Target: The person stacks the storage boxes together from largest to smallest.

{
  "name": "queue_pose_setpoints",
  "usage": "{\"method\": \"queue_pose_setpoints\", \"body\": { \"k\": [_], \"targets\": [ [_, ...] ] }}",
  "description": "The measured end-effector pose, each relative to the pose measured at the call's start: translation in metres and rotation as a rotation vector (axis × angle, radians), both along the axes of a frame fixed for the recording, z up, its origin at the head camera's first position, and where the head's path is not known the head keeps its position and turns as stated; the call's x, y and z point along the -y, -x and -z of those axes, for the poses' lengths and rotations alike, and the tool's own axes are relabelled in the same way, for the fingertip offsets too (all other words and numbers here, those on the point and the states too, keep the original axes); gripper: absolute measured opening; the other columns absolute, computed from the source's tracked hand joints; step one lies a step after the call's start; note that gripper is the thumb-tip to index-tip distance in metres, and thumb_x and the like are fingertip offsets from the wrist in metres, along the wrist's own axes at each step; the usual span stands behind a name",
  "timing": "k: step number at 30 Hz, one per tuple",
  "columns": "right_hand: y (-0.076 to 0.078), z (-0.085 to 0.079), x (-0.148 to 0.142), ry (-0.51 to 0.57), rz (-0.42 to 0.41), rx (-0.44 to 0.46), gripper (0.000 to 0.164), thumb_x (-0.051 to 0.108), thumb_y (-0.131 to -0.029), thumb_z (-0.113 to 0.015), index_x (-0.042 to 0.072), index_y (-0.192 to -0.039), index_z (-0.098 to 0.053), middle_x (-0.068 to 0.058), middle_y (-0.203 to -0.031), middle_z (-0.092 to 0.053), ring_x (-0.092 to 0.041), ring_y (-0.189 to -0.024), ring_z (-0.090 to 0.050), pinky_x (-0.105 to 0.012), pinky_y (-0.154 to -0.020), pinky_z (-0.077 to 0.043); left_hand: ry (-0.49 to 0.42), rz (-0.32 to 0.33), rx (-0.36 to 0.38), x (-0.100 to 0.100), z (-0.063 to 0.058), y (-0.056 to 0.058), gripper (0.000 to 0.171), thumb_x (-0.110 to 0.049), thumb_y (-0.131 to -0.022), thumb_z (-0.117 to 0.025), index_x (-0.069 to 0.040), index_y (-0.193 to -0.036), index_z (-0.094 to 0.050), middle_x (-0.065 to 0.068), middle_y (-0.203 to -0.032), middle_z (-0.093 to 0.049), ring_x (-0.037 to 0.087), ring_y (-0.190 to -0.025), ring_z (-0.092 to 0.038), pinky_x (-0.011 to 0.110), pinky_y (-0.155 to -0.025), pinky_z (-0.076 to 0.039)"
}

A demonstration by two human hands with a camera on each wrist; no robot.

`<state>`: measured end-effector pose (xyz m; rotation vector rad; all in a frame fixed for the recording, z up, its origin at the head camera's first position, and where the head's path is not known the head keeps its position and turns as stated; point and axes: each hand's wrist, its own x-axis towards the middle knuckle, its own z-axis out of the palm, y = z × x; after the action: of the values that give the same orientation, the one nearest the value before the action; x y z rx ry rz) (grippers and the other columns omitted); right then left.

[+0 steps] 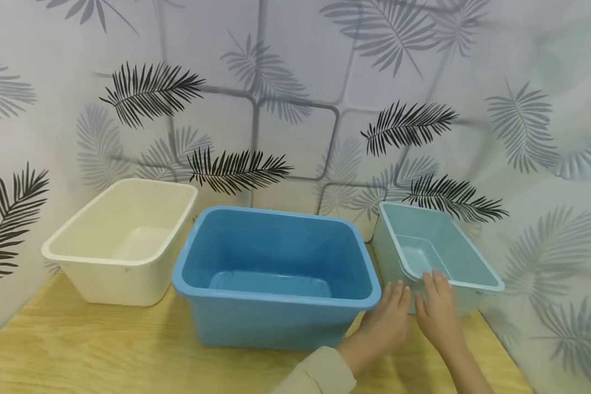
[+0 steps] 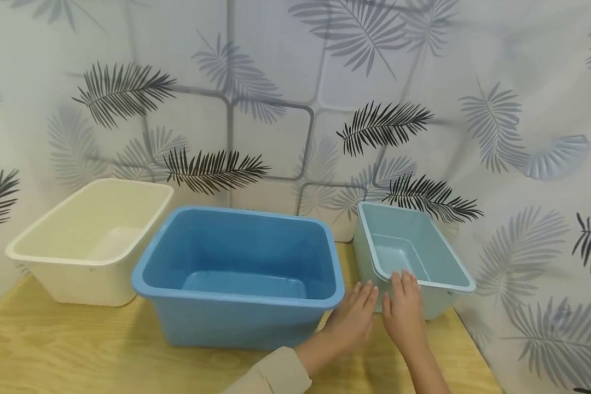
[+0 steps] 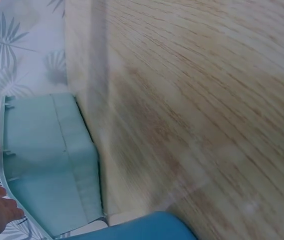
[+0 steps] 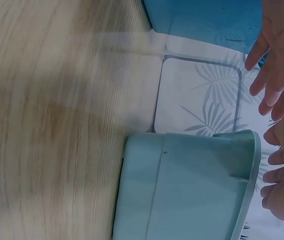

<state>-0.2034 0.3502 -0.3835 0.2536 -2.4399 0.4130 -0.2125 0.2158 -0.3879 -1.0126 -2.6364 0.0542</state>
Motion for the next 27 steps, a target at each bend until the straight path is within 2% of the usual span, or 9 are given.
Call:
{"method": "queue_pose_setpoints", "body": {
  "k": [6, 12, 15, 21, 24, 27],
  "targets": [
    [0.004, 0.001, 0.004, -0.02, 0.011, 0.033, 0.044, -0.008, -0.081, -0.056, -0.023, -0.121, -0.043, -0.044, -0.127, -0.038, -0.061, -0.119, -0.032, -0.067, -0.099, -0.027, 0.045, -0.013, -0.008, -0.003, 0.004, 0.001, 0.055, -0.032, -0.096, -0.046, -0.013, -0.145, -0.031, 0.0, -0.151, -0.029, 0.016, -0.14, -0.028, 0.025, -0.113, -0.026],
    [0.005, 0.001, 0.005, -0.036, 0.012, 0.077, 0.045, -0.008, -0.081, -0.056, -0.022, -0.122, -0.043, -0.042, -0.126, -0.042, -0.058, -0.12, -0.033, -0.064, -0.101, -0.028, 0.08, -0.009, -0.035, -0.006, 0.005, 0.004, 0.054, -0.031, -0.097, -0.045, -0.015, -0.145, -0.03, -0.003, -0.151, -0.029, 0.011, -0.141, -0.024, 0.026, -0.115, -0.022],
    [0.004, 0.001, 0.005, -0.037, 0.005, 0.072, 0.045, -0.008, -0.081, -0.057, -0.021, -0.122, -0.044, -0.041, -0.126, -0.043, -0.057, -0.121, -0.034, -0.063, -0.101, -0.029, 0.049, -0.019, -0.006, -0.008, 0.006, 0.005, 0.054, -0.03, -0.096, -0.047, -0.015, -0.145, -0.029, -0.003, -0.152, -0.028, 0.012, -0.141, -0.025, 0.024, -0.114, -0.024],
    [0.0, 0.002, 0.005, -0.033, -0.009, 0.045, 0.045, -0.008, -0.08, -0.06, -0.021, -0.121, -0.045, -0.04, -0.125, -0.045, -0.057, -0.12, -0.036, -0.063, -0.1, -0.031, -0.096, -0.064, 0.147, -0.011, 0.007, 0.008, 0.058, -0.026, -0.095, -0.052, -0.017, -0.146, -0.027, -0.003, -0.153, -0.026, 0.017, -0.139, -0.031, 0.019, -0.103, -0.038],
    [-0.001, 0.002, 0.005, -0.034, -0.014, 0.021, 0.045, -0.009, -0.079, -0.061, -0.021, -0.12, -0.046, -0.04, -0.123, -0.046, -0.057, -0.119, -0.037, -0.063, -0.098, -0.032, -0.119, -0.076, 0.172, -0.013, 0.006, 0.01, 0.059, -0.025, -0.094, -0.053, -0.017, -0.146, -0.027, -0.004, -0.153, -0.026, 0.018, -0.139, -0.031, 0.018, -0.1, -0.041],
    [-0.004, 0.001, 0.004, -0.029, -0.017, 0.011, 0.044, -0.009, -0.079, -0.062, -0.021, -0.118, -0.047, -0.041, -0.122, -0.047, -0.057, -0.118, -0.037, -0.064, -0.097, -0.033, -0.101, -0.067, 0.152, -0.014, 0.005, 0.01, 0.059, -0.026, -0.094, -0.053, -0.016, -0.146, -0.028, -0.003, -0.153, -0.026, 0.019, -0.139, -0.031, 0.019, -0.103, -0.038]
  ]
}}
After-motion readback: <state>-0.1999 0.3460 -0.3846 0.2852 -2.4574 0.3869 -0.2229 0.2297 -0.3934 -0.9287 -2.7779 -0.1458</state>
